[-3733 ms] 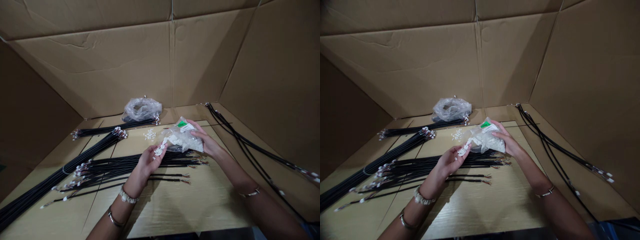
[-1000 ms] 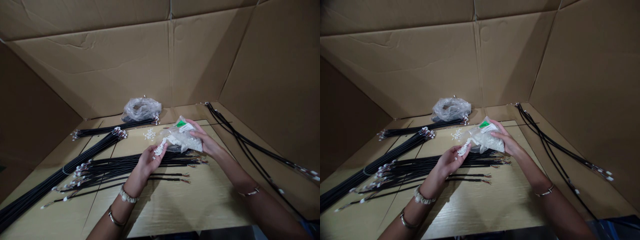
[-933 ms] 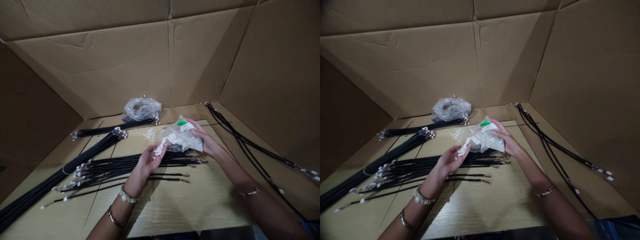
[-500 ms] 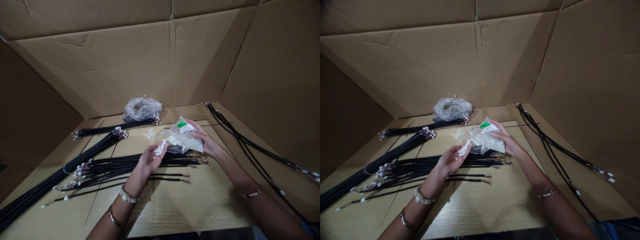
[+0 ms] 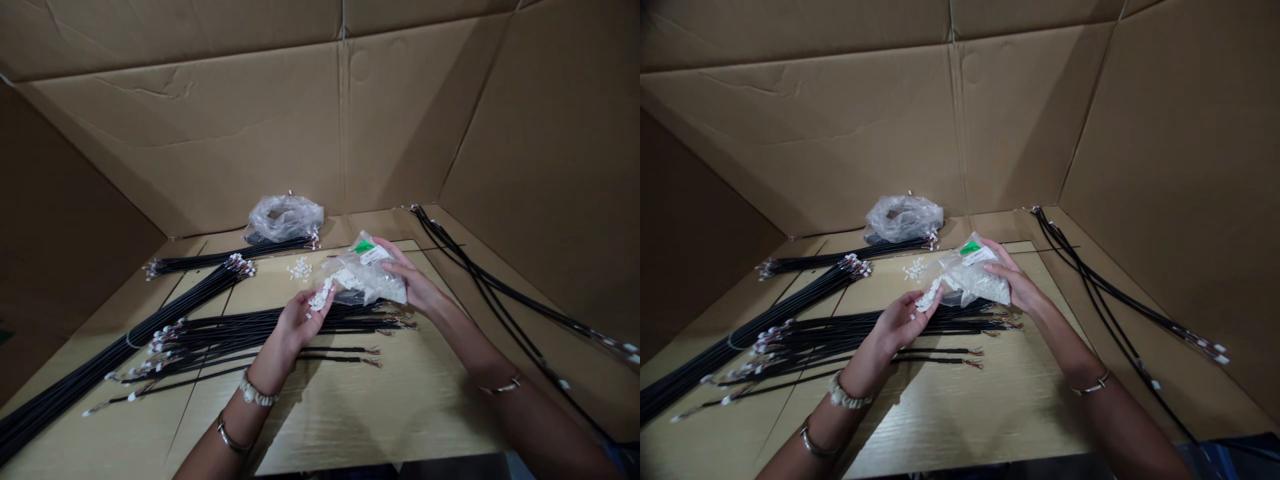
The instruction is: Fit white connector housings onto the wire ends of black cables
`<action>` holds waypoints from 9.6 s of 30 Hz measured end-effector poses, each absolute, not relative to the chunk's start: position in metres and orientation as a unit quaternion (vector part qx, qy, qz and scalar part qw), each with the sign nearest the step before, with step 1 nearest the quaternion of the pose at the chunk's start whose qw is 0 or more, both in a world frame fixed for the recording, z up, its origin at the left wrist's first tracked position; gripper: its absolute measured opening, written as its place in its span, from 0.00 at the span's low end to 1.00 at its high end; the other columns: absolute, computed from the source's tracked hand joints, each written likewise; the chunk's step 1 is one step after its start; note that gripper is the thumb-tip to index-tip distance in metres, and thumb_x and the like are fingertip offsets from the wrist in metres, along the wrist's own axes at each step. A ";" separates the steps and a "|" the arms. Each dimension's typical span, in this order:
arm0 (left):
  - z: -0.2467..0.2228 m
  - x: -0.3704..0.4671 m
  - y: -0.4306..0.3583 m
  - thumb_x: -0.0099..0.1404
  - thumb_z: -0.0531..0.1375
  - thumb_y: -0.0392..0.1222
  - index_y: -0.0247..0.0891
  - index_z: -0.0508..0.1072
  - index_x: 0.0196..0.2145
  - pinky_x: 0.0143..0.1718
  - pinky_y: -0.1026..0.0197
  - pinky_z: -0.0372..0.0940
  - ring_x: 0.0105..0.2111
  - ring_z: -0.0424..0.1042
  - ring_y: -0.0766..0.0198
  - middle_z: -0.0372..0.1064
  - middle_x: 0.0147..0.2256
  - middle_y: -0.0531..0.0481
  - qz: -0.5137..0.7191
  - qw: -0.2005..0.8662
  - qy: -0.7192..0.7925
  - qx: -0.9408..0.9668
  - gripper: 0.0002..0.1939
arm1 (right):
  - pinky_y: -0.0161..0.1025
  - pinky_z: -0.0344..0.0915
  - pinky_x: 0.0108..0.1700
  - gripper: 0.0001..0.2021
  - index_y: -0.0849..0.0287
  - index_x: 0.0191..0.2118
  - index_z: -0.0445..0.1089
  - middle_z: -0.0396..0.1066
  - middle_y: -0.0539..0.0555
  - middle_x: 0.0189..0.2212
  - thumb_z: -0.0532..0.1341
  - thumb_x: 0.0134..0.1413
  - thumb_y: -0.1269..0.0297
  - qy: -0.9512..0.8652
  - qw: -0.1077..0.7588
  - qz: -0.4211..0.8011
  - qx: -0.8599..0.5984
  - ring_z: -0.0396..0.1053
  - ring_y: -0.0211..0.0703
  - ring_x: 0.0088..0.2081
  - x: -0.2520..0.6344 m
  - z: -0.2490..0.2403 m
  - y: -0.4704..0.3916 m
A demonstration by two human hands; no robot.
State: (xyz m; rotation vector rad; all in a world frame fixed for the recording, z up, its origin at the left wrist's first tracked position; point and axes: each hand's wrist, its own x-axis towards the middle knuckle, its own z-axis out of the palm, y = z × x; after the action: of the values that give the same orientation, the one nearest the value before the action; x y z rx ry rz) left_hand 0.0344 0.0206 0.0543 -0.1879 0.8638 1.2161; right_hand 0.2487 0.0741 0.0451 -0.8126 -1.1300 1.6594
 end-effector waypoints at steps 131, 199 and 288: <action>0.056 0.036 0.020 0.68 0.46 0.27 0.19 0.60 0.60 0.32 0.62 0.77 0.28 0.79 0.59 0.76 0.34 0.38 0.551 0.728 0.400 -0.080 0.23 | 0.45 0.71 0.46 0.28 0.42 0.54 0.66 0.72 0.50 0.50 0.69 0.45 0.63 -0.469 0.483 0.670 -0.314 0.72 0.50 0.47 0.250 0.043 0.076; 0.058 0.037 0.018 0.67 0.46 0.26 0.19 0.61 0.59 0.31 0.61 0.77 0.29 0.79 0.58 0.76 0.33 0.39 0.558 0.720 0.403 -0.093 0.24 | 0.46 0.71 0.49 0.28 0.42 0.53 0.68 0.73 0.50 0.49 0.69 0.44 0.64 -0.464 0.484 0.667 -0.325 0.71 0.52 0.49 0.250 0.044 0.075; 0.058 0.037 0.018 0.69 0.46 0.26 0.21 0.62 0.60 0.32 0.63 0.76 0.27 0.79 0.60 0.76 0.30 0.41 0.554 0.722 0.406 -0.086 0.22 | 0.43 0.71 0.46 0.29 0.43 0.54 0.66 0.71 0.50 0.50 0.69 0.43 0.63 -0.468 0.498 0.654 -0.325 0.71 0.47 0.45 0.255 0.046 0.077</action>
State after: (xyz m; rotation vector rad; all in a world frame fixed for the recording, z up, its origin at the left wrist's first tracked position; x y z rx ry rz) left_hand 0.0369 0.0181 0.0581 -0.1901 0.8975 1.2228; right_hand 0.2554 0.0774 0.0464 -0.7859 -1.1322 1.5820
